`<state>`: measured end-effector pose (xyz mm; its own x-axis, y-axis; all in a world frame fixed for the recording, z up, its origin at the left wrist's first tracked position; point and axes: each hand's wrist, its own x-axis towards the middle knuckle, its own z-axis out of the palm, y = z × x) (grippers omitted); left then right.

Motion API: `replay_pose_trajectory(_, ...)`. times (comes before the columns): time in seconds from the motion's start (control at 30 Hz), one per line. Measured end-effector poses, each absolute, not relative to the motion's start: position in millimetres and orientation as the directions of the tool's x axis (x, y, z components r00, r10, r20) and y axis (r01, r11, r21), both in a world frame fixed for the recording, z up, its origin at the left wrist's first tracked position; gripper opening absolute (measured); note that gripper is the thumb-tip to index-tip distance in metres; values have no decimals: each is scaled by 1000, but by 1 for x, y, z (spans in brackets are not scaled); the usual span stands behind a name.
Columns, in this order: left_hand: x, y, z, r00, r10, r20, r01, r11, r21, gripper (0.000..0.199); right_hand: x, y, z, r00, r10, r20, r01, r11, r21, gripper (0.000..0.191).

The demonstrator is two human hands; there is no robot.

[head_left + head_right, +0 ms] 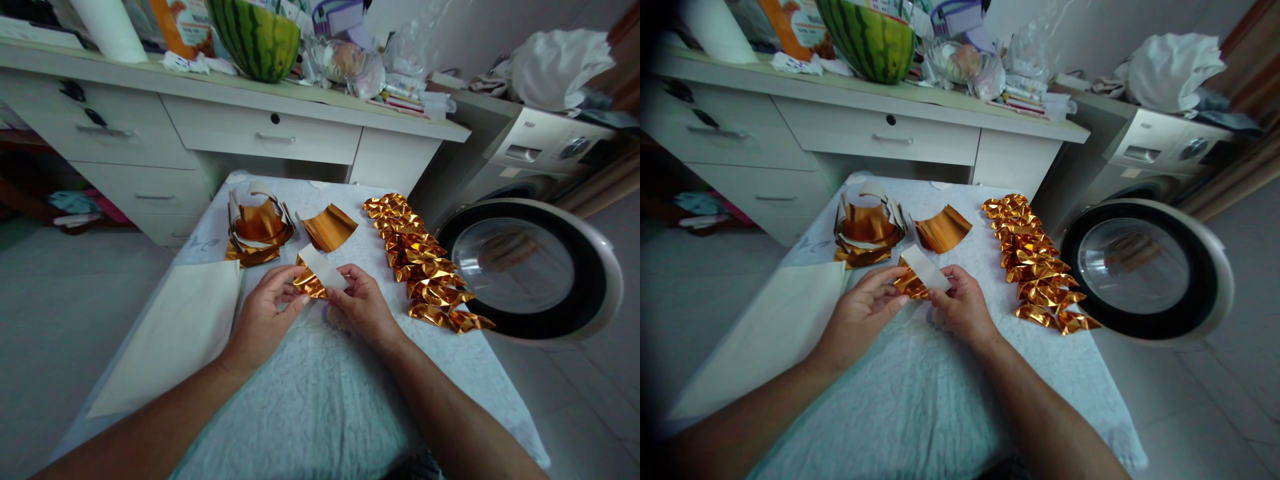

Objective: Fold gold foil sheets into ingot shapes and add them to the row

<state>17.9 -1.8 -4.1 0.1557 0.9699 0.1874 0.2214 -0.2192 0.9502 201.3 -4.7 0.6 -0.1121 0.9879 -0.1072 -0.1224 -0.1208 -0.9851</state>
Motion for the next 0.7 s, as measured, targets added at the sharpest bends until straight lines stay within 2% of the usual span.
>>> replay_pose_trajectory(0.2,17,2,-11,143,973,183,201,-209,957,44,197,-8,3,-164,983,-87,63,-77,-995,40)
replay_pose_trajectory(0.33,15,2,-10,143,985,101,129,-120,984,44,201,-9,0,-221,975,-10,146,23,-989,45)
replay_pose_trajectory(0.43,15,2,-7,142,988,52,64,-62,996,42,206,-10,1,-279,957,82,222,147,-964,59)
replay_pose_trajectory(0.57,14,2,-8,174,985,22,36,-29,999,42,210,-13,6,-358,910,208,410,353,-841,74)
replay_pose_trajectory(0.7,15,3,-7,210,978,-3,2,3,1000,43,209,-13,5,-361,872,331,553,486,-677,69)
